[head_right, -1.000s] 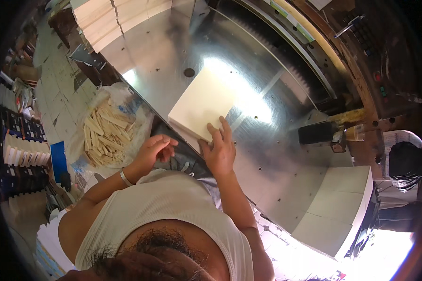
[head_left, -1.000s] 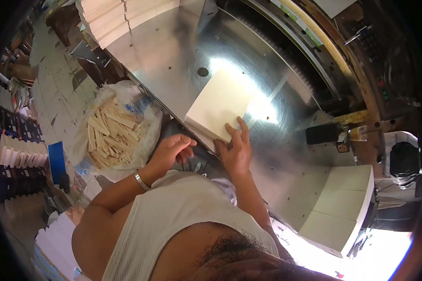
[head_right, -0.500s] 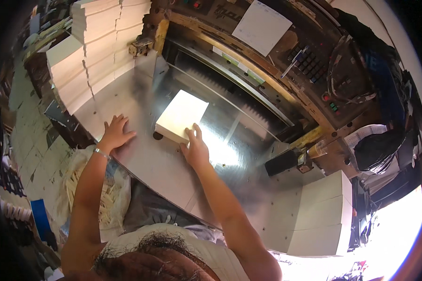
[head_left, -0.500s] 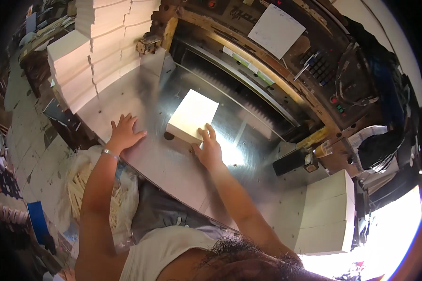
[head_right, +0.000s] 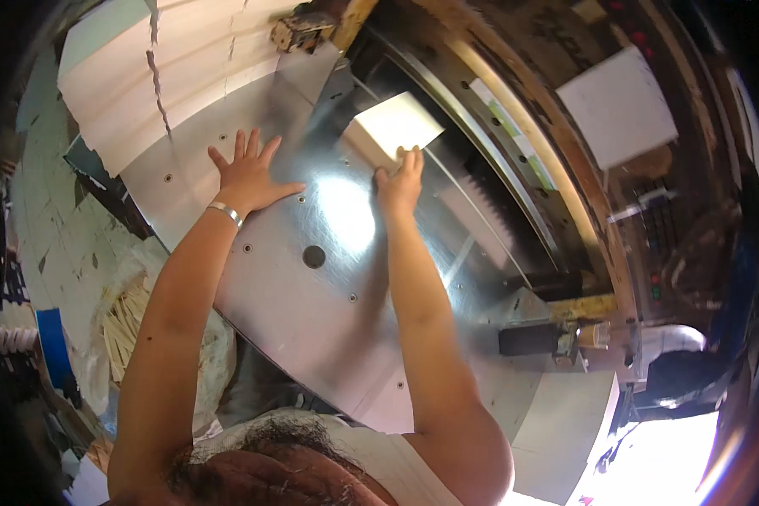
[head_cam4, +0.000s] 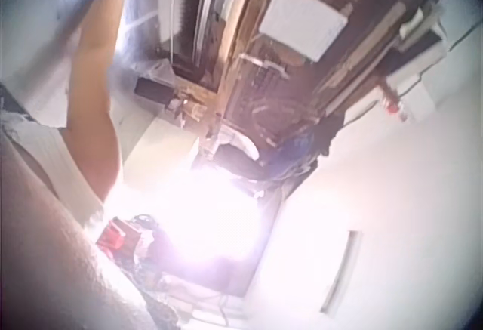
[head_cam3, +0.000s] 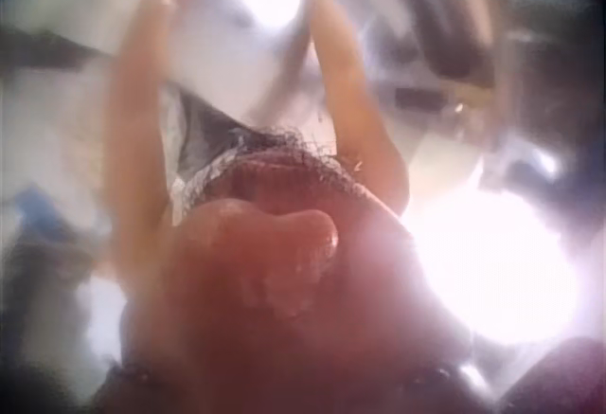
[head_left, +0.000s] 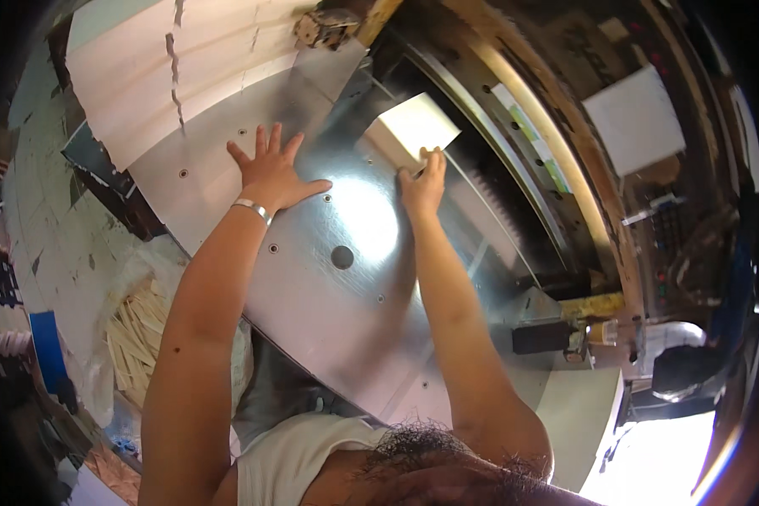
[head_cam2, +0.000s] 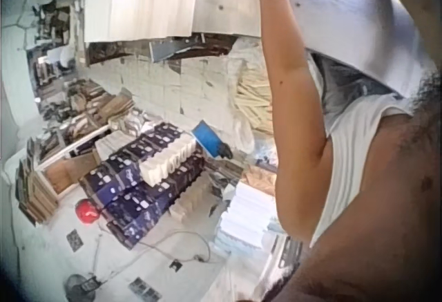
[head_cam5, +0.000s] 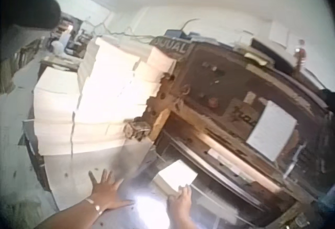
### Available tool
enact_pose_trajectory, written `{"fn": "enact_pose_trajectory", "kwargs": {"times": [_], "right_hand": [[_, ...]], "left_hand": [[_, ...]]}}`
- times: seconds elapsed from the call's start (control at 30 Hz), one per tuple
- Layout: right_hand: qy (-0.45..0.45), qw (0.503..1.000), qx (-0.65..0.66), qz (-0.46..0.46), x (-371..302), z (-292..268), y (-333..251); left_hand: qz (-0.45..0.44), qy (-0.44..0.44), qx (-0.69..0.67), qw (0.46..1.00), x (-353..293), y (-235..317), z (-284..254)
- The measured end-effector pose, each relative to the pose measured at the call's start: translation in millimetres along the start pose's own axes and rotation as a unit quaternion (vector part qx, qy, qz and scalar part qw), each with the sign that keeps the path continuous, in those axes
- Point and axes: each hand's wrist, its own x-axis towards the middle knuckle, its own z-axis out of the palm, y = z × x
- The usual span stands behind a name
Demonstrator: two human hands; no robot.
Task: The person aligns stacks of white paper against the guides of an industrial paper cutting machine by hand and moves them into the cutting area for trimming.
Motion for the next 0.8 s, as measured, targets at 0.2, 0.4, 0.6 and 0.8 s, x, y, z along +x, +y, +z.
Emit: {"fn": "enact_pose_trajectory", "kwargs": {"times": [0.2,0.4,0.6,0.8], "right_hand": [[0.001,1.000,-0.011,-0.001,73,52,21],[-0.022,1.000,0.003,-0.011,127,84,43],[-0.010,0.996,-0.032,-0.079,147,100,59],[-0.015,0.995,-0.048,-0.091,160,110,71]], "left_hand": [[-0.019,0.013,0.005,1.000,37,-5,0],[-0.014,0.034,0.013,0.999,72,-2,8],[-0.016,0.041,0.027,0.999,85,-2,17],[0.004,0.070,0.029,0.997,82,-9,13]]}}
